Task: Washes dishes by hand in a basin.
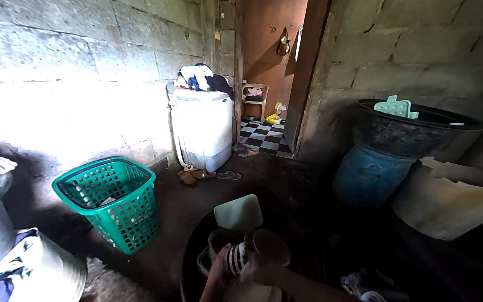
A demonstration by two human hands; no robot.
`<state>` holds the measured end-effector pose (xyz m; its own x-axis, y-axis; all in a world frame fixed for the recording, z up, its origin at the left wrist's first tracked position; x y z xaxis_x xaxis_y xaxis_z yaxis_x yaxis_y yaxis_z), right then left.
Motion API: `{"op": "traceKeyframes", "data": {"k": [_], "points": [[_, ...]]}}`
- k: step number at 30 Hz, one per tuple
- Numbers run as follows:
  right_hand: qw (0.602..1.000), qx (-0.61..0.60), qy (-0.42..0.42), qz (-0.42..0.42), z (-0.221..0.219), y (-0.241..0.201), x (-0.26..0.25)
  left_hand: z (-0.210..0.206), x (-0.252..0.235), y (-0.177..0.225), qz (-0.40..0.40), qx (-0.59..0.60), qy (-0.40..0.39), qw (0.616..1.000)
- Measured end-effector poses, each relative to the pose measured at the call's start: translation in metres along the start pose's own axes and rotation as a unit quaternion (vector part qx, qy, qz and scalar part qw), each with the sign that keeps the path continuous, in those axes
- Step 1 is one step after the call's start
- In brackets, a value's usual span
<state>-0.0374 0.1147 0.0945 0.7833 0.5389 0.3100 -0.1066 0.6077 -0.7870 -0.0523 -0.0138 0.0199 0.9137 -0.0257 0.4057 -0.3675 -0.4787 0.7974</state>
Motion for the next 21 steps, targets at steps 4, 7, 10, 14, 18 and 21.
{"op": "traceKeyframes", "data": {"k": [4, 7, 10, 14, 18, 21], "points": [[0.927, -0.338, 0.123, -0.106, -0.017, 0.005, -0.006, 0.003, -0.003, 0.003, -0.049, -0.058, 0.084, 0.994], [0.998, -0.001, 0.037, -0.052, -0.019, -0.008, 0.003, 0.006, -0.002, 0.001, -0.028, -0.033, 0.04, 0.998], [0.941, 0.31, -0.054, 0.127, -0.015, 0.012, 0.008, 0.004, 0.003, 0.003, 0.028, -0.02, 0.003, 0.999], [0.932, 0.333, -0.044, 0.135, -0.019, 0.023, 0.001, 0.006, -0.001, 0.003, 0.003, -0.04, 0.061, 0.997], [0.969, -0.232, 0.077, -0.018, -0.019, 0.01, -0.002, 0.013, -0.006, 0.006, -0.067, -0.077, 0.086, 0.991], [0.945, -0.303, 0.098, -0.078, -0.014, -0.002, -0.005, 0.009, -0.004, 0.005, -0.093, -0.054, 0.088, 0.99]]}}
Point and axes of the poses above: each hand's wrist, its own x-axis away from the middle knuckle, its own z-axis out of the back of the hand, y = z × x, the point moved 5 cm from there along -x, towards the middle knuckle, and after that the axes turned 3 degrees about -x, right-handed, at the moved point
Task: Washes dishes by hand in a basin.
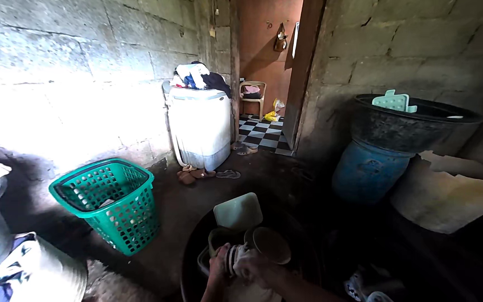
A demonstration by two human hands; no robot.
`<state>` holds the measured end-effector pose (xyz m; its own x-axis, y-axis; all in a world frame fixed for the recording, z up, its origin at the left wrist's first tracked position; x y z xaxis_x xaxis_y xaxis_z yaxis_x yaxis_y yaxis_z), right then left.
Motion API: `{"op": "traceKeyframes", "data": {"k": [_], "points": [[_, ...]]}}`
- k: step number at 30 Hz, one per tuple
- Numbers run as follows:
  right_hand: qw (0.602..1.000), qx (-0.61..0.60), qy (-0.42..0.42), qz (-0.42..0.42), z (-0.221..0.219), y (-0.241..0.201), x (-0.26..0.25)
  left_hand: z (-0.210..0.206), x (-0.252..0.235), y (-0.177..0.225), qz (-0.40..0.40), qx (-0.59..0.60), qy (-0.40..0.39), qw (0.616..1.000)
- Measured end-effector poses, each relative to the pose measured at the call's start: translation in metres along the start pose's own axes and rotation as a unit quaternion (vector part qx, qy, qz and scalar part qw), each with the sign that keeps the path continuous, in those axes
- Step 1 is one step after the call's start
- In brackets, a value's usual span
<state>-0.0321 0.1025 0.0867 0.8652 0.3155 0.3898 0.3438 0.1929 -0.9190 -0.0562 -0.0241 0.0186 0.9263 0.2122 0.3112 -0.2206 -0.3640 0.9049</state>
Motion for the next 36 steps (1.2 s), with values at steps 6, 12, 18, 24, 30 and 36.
{"op": "traceKeyframes", "data": {"k": [6, 12, 18, 24, 30, 36], "points": [[0.737, 0.61, -0.147, 0.251, 0.002, 0.003, 0.008, 0.005, 0.003, 0.003, 0.049, -0.001, -0.067, 0.997], [0.847, 0.489, -0.127, 0.164, -0.003, 0.007, 0.002, 0.007, -0.002, 0.001, 0.026, 0.014, 0.002, 1.0], [0.998, -0.052, 0.037, -0.023, -0.003, 0.002, -0.006, 0.002, 0.0, 0.002, -0.026, -0.055, -0.02, 0.998], [0.719, 0.637, -0.16, 0.23, -0.019, 0.008, 0.004, -0.008, 0.009, -0.007, 0.086, -0.076, -0.212, 0.971], [0.472, 0.758, -0.087, 0.442, -0.019, 0.041, 0.009, -0.016, 0.007, -0.023, 0.131, 0.008, -0.207, 0.97], [0.585, 0.722, -0.065, 0.364, -0.026, 0.023, 0.005, -0.019, 0.003, -0.007, 0.042, 0.07, -0.255, 0.963]]}}
Point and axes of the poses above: each hand's wrist, its own x-axis away from the middle knuckle, its own z-axis out of the back of the hand, y = z × x, the point moved 5 cm from there along -x, towards the middle knuckle, and after that the axes turned 3 degrees about -x, right-handed, at the moved point
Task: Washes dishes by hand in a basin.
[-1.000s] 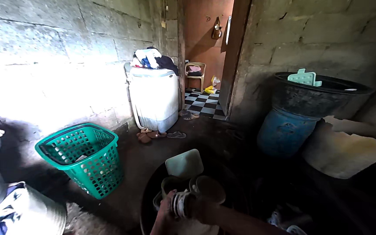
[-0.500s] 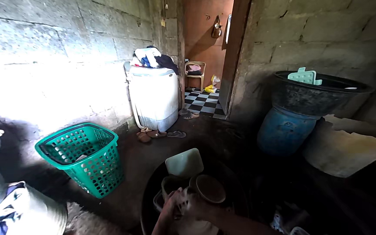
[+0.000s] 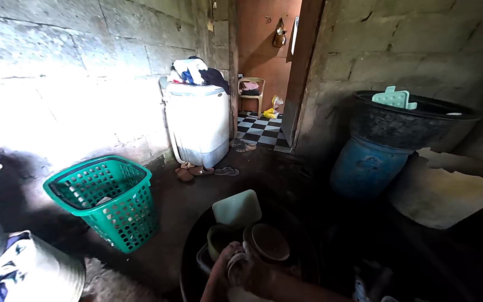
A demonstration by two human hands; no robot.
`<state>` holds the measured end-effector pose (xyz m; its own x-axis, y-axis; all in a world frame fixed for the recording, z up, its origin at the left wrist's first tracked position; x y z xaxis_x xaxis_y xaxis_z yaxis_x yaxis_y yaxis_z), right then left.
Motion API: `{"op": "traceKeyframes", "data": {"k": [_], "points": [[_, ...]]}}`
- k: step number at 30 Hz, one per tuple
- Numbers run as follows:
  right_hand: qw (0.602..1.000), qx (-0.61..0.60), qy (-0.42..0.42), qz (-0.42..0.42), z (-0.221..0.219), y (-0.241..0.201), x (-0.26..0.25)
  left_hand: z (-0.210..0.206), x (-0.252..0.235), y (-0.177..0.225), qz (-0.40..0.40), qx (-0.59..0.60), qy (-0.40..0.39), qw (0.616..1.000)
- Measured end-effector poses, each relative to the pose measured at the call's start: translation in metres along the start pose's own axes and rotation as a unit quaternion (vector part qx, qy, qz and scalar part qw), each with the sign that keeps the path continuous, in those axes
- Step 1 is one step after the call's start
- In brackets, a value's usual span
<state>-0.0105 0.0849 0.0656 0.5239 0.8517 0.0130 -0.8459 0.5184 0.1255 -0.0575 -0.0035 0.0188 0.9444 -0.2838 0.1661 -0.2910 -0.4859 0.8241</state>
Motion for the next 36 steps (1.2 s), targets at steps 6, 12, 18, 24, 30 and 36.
{"op": "traceKeyframes", "data": {"k": [6, 12, 18, 24, 30, 36], "points": [[0.662, -0.634, 0.203, -0.345, 0.018, 0.013, -0.016, -0.006, 0.005, 0.02, -0.136, 0.187, 0.073, 0.97], [0.47, -0.713, 0.299, -0.426, 0.009, 0.0, -0.024, 0.005, 0.006, 0.025, -0.156, 0.128, 0.053, 0.978], [0.959, -0.202, 0.136, -0.144, -0.008, -0.005, -0.018, 0.019, 0.015, 0.033, -0.062, 0.162, 0.152, 0.973], [0.557, -0.739, 0.244, -0.291, 0.002, 0.005, -0.025, 0.021, 0.016, 0.032, -0.144, 0.153, 0.11, 0.971], [0.492, -0.737, 0.088, -0.454, 0.016, 0.056, -0.005, 0.015, 0.019, 0.029, -0.019, -0.174, 0.006, 0.985], [0.739, -0.48, -0.096, -0.463, 0.053, 0.069, -0.002, -0.029, 0.02, 0.008, -0.033, -0.258, -0.033, 0.965]]}}
Point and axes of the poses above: each hand's wrist, its own x-axis away from the middle knuckle, its own z-axis out of the back of the hand, y = z × x, the point moved 5 cm from there along -x, towards the middle knuckle, and after that the axes turned 3 degrees about -x, right-handed, at the moved point
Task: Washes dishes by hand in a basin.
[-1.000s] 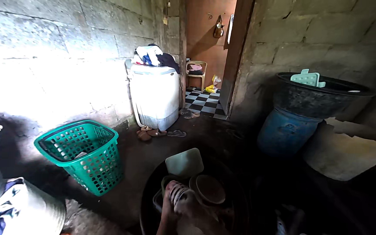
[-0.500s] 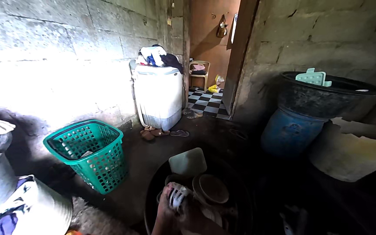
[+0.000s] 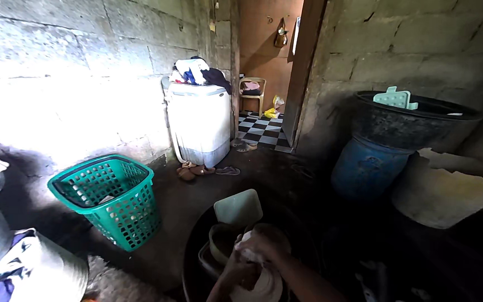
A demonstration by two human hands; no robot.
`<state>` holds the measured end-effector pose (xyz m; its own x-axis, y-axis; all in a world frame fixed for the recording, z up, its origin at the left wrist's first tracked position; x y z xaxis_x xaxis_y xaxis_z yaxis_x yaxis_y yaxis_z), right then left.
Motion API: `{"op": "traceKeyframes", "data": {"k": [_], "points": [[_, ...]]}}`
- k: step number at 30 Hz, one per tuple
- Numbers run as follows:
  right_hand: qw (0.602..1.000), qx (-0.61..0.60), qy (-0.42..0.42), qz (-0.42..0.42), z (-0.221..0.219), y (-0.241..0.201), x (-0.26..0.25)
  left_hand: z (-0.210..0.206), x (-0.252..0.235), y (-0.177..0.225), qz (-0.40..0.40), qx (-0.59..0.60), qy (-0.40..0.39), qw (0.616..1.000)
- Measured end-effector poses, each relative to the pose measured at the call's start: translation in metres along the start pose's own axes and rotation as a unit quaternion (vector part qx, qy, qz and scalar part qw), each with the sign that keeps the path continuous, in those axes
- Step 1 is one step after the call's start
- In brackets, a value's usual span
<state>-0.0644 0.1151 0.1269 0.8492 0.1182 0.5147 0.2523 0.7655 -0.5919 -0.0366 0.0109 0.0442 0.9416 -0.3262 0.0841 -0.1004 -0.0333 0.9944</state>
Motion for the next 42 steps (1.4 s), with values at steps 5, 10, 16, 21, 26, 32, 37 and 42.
{"op": "traceKeyframes", "data": {"k": [5, 10, 16, 21, 26, 32, 37, 42], "points": [[0.99, -0.11, 0.08, 0.031, 0.005, 0.0, 0.001, 0.008, -0.012, -0.01, -0.01, -0.099, 0.07, 0.993], [0.869, -0.437, 0.223, 0.061, 0.01, 0.021, -0.015, 0.007, 0.001, 0.003, 0.004, 0.097, 0.047, 0.994], [0.675, -0.661, 0.244, 0.218, 0.028, 0.029, -0.006, 0.007, 0.001, -0.008, 0.002, 0.332, 0.082, 0.94], [0.879, -0.141, 0.289, 0.352, -0.022, 0.013, 0.03, 0.012, -0.002, -0.003, -0.012, 0.332, 0.164, 0.929], [0.887, -0.142, 0.282, 0.337, -0.023, 0.01, 0.016, 0.011, 0.002, -0.007, 0.0, 0.32, 0.123, 0.939], [0.883, -0.338, 0.112, 0.305, 0.009, 0.013, 0.006, -0.004, 0.006, 0.001, -0.076, 0.424, 0.018, 0.902], [0.978, -0.066, 0.152, 0.13, 0.013, -0.015, 0.022, -0.006, 0.003, -0.008, 0.008, 0.27, -0.017, 0.963], [0.911, -0.199, 0.246, 0.263, 0.001, -0.002, 0.024, 0.007, 0.006, 0.002, 0.049, 0.181, 0.057, 0.981]]}}
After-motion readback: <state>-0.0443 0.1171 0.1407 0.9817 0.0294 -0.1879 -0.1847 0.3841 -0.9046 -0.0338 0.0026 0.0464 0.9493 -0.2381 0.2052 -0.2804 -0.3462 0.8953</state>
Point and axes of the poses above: each hand's wrist, its own x-axis away from the middle knuckle, its own z-axis out of the back of the hand, y = z × x, the point moved 5 cm from there along -x, towards the middle knuckle, and after that the axes turned 3 degrees about -x, right-handed, at the moved point
